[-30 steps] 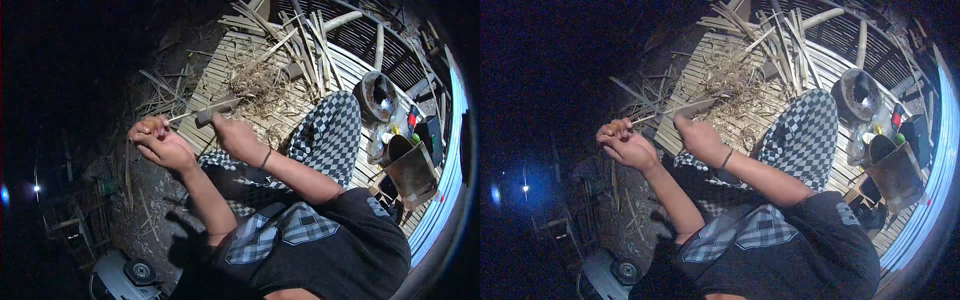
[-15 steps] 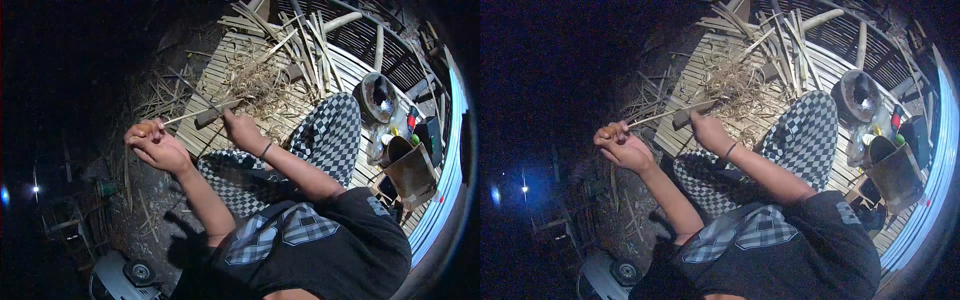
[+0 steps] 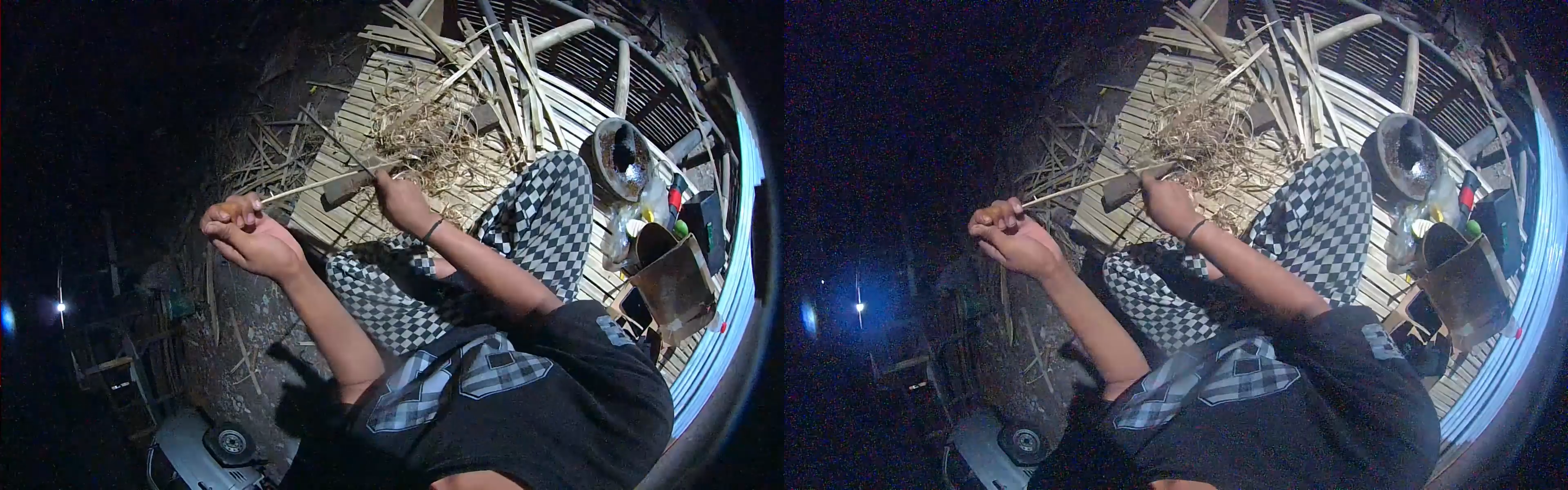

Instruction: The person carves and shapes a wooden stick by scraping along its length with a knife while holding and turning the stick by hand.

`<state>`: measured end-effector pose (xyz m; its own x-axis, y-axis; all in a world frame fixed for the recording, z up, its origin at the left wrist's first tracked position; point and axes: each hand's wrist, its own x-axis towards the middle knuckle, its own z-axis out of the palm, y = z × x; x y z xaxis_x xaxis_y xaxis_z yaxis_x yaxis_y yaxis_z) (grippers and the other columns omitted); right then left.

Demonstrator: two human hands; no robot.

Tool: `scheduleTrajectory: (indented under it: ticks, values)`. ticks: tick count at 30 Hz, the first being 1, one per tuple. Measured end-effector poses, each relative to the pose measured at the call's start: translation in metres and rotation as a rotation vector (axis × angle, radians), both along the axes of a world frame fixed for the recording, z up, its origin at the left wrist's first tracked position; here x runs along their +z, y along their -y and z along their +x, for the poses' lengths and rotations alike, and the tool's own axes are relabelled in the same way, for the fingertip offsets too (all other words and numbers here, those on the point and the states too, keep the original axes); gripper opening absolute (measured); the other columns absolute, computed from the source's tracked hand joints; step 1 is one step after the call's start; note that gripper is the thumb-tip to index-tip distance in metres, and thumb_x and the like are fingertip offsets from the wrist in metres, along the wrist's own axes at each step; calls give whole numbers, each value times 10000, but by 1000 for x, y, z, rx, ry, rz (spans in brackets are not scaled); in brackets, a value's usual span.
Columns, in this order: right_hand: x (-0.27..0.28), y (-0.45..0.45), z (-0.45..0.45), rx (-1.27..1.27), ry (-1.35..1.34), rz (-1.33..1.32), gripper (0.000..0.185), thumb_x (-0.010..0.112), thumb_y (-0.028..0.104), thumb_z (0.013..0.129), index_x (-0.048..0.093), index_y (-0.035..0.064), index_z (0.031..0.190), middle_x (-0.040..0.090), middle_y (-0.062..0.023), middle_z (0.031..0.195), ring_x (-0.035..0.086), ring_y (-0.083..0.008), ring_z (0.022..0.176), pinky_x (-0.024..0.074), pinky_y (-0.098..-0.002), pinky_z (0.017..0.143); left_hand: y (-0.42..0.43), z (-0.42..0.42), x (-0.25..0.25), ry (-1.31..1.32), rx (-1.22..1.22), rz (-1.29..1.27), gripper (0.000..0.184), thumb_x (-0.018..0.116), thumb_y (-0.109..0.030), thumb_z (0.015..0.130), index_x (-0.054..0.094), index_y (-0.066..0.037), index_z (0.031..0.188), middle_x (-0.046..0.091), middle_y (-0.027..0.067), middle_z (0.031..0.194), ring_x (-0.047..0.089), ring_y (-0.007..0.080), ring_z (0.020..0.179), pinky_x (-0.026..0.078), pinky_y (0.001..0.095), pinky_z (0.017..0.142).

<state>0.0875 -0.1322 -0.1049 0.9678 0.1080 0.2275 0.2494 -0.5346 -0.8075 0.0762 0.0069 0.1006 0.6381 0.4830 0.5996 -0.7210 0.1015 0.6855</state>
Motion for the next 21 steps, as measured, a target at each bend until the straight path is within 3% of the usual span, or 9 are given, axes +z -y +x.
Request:
scheduleTrajectory:
  ticks: [3, 5, 7, 11, 14, 17, 21]
  values:
    - [-42, 6, 12, -52, -116, -102, 204, 503, 77, 853, 527, 11, 1045, 641, -244, 708, 647, -435, 671, 513, -532, 589, -8, -2, 0, -18, 3, 6, 276, 420, -308, 1052, 406, -108, 863, 346, -12, 740, 342, 105, 656, 338, 294, 642]
    - [-71, 13, 32, -79, -260, -146, 220, 487, 99, 870, 542, -1, 1059, 661, -239, 753, 663, -438, 713, 537, -518, 626, -8, -6, 2, -38, 60, -8, 291, 464, -325, 1034, 428, -118, 834, 348, -25, 699, 341, 107, 638, 352, 298, 652]
    - [-93, 14, 39, -54, -200, -168, 183, 454, 119, 916, 532, -8, 1022, 638, -272, 755, 644, -457, 711, 507, -554, 634, -10, -9, -2, -40, 40, -7, 297, 469, -338, 1031, 431, -117, 837, 347, -26, 701, 340, 107, 639, 354, 298, 655]
    - [-38, 20, 25, 8, -197, -190, 191, 474, 97, 867, 544, -3, 1014, 653, -244, 731, 660, -434, 722, 520, -537, 659, -6, -7, -2, -15, 63, 11, 284, 433, -316, 1048, 405, -111, 853, 333, -13, 715, 324, 108, 654, 340, 296, 651]
    - [-25, 12, 8, -26, -43, -138, 196, 479, 83, 865, 539, -1, 1031, 631, -247, 695, 633, -438, 663, 492, -558, 613, -8, -4, 0, -21, 41, -5, 284, 460, -315, 1038, 411, -112, 845, 339, -14, 718, 332, 106, 656, 343, 292, 651]
    - [-67, 10, 14, -1, -118, -46, 216, 483, 109, 897, 518, 27, 1094, 631, -245, 756, 624, -450, 747, 478, -571, 620, -10, -3, 0, -23, 45, -33, 287, 468, -310, 1035, 412, -111, 836, 344, -13, 718, 333, 103, 655, 347, 293, 649]
    - [-124, 23, 31, -104, -150, -146, 227, 483, 118, 902, 522, 41, 1112, 635, -238, 749, 632, -434, 681, 498, -547, 565, -20, -4, -5, -35, 63, -50, 292, 455, -312, 1039, 408, -110, 834, 342, -14, 714, 328, 103, 653, 347, 295, 649]
